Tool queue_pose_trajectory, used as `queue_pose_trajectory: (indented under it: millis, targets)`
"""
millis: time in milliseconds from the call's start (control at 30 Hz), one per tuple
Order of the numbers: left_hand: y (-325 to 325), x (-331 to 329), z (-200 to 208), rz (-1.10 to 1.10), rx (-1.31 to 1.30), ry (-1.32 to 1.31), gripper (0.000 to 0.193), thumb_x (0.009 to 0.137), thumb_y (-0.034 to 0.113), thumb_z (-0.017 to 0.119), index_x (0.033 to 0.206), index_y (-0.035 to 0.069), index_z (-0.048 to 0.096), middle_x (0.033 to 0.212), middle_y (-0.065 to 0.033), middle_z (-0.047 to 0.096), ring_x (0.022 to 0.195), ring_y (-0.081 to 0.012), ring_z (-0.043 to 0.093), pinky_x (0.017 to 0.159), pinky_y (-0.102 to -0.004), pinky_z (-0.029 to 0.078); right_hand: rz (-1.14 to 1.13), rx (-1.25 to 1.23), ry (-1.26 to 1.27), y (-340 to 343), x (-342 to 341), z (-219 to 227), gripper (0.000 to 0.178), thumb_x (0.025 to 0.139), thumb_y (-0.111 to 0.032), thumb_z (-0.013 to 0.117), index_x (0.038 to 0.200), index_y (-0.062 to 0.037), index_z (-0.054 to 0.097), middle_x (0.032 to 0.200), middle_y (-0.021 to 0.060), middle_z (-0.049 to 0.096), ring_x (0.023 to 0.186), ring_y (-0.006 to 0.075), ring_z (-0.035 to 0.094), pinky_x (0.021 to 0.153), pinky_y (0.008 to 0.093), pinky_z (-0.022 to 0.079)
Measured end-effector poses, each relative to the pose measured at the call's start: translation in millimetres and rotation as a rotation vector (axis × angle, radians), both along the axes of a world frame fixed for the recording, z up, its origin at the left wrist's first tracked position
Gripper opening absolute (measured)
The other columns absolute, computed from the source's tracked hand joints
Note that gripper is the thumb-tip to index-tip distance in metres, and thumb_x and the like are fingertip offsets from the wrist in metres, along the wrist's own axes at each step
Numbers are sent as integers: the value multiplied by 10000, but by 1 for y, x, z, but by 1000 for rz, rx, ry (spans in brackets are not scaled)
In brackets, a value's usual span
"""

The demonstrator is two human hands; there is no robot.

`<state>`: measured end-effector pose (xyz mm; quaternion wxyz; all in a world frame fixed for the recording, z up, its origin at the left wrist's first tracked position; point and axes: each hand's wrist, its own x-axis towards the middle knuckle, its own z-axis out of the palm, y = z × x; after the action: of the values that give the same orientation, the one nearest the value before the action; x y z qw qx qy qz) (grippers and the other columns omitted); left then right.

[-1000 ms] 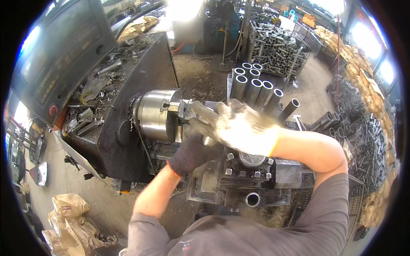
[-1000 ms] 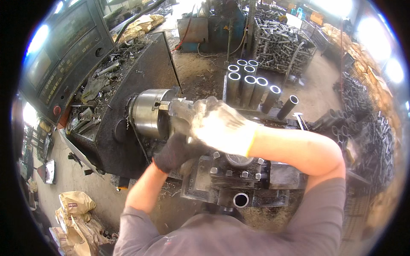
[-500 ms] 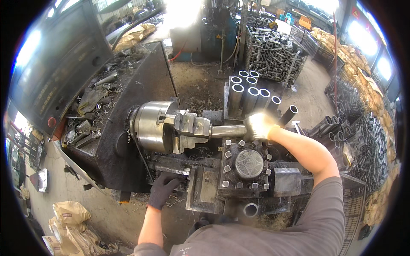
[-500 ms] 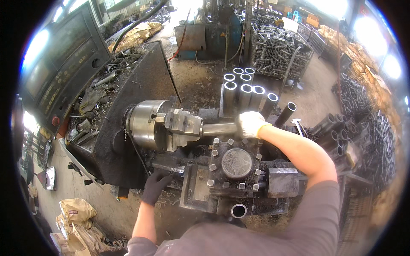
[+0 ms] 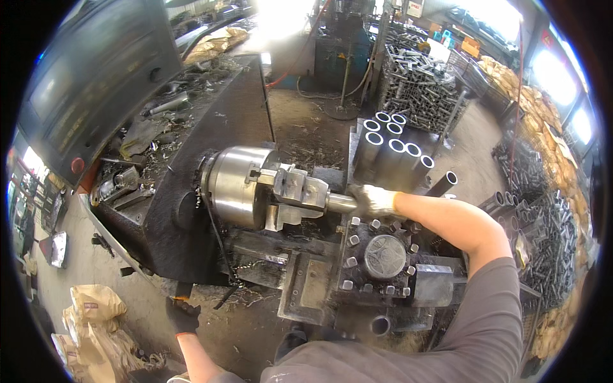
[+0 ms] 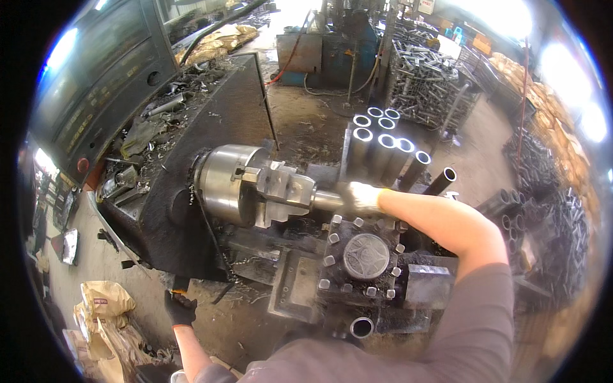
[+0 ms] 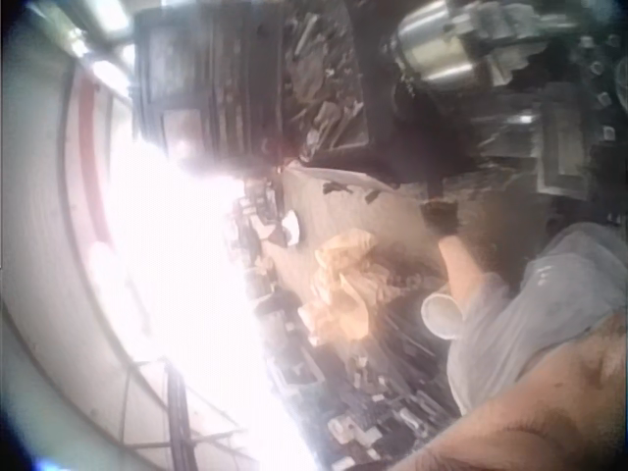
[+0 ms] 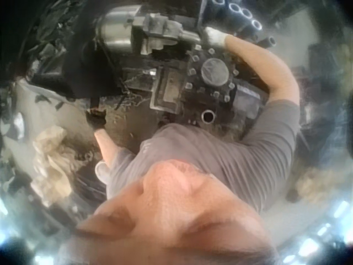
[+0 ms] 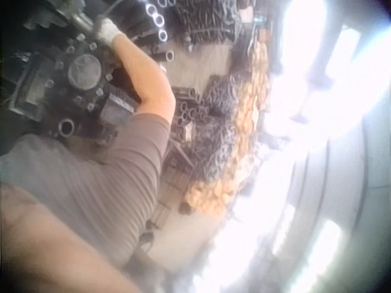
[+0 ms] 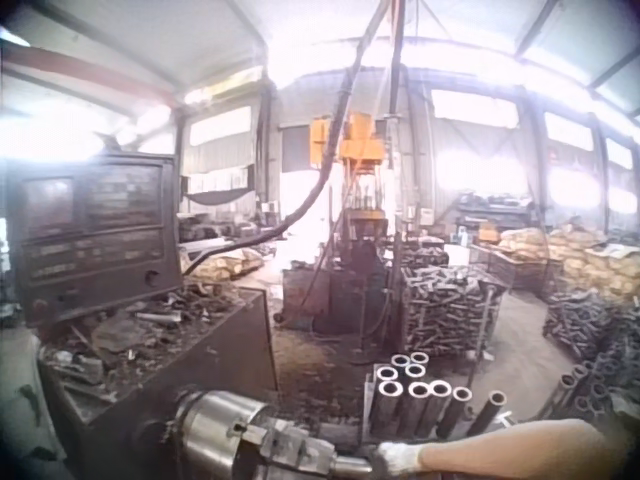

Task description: The person repeatedly loads cylindrical metal tubes into a CNC lathe chuck, secures them, and removes them after machining. The person places the finished tubes into a nearby metal basket. The process is repeated multiple times throughout the clip.

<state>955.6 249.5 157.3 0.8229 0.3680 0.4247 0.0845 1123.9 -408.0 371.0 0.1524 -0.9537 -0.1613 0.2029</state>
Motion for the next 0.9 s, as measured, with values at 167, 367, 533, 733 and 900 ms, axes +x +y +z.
queue_pose_trajectory:
  millis: [167,367,533,733,900]
  targets:
    - [64,1,-46,-603,954,7,337,854,310,829,901,106,565,672,25,533,600,-221,535,651,-424,520,-262,424,433,42,33,39,942,892,-279,804,1612,17,273,1090,217,770,915,316,749,924,493,607]
    - [55,5,-61,-451,998,103,371,829,185,852,1057,18,612,807,-63,652,692,-248,614,633,-436,536,9,-550,81,-37,4,-18,329,837,-236,752,1089,-26,783,1069,257,775,959,400,771,807,471,620]
    - [-43,2,116,219,1808,-104,358,1048,222,651,1334,8,636,1205,-143,748,1133,-364,700,991,-493,555,-266,-335,-385,-88,-60,-20,402,759,-295,822,1062,-41,746,925,233,773,838,422,765,755,490,609]
    - [-70,164,319,165,2484,-377,632,1033,355,561,1595,89,452,1302,-168,722,1151,-385,704,1001,-522,546,-756,-43,-848,-61,-136,65,441,741,-270,847,1138,-107,742,958,177,783,866,366,776,798,469,613]
    - [-50,279,385,-449,2118,241,817,1055,513,494,1729,281,97,1438,-239,658,1239,-435,690,988,-577,532,-698,545,-1049,-16,-228,125,293,837,-76,811,1116,-26,734,988,93,799,902,168,770,820,313,605]
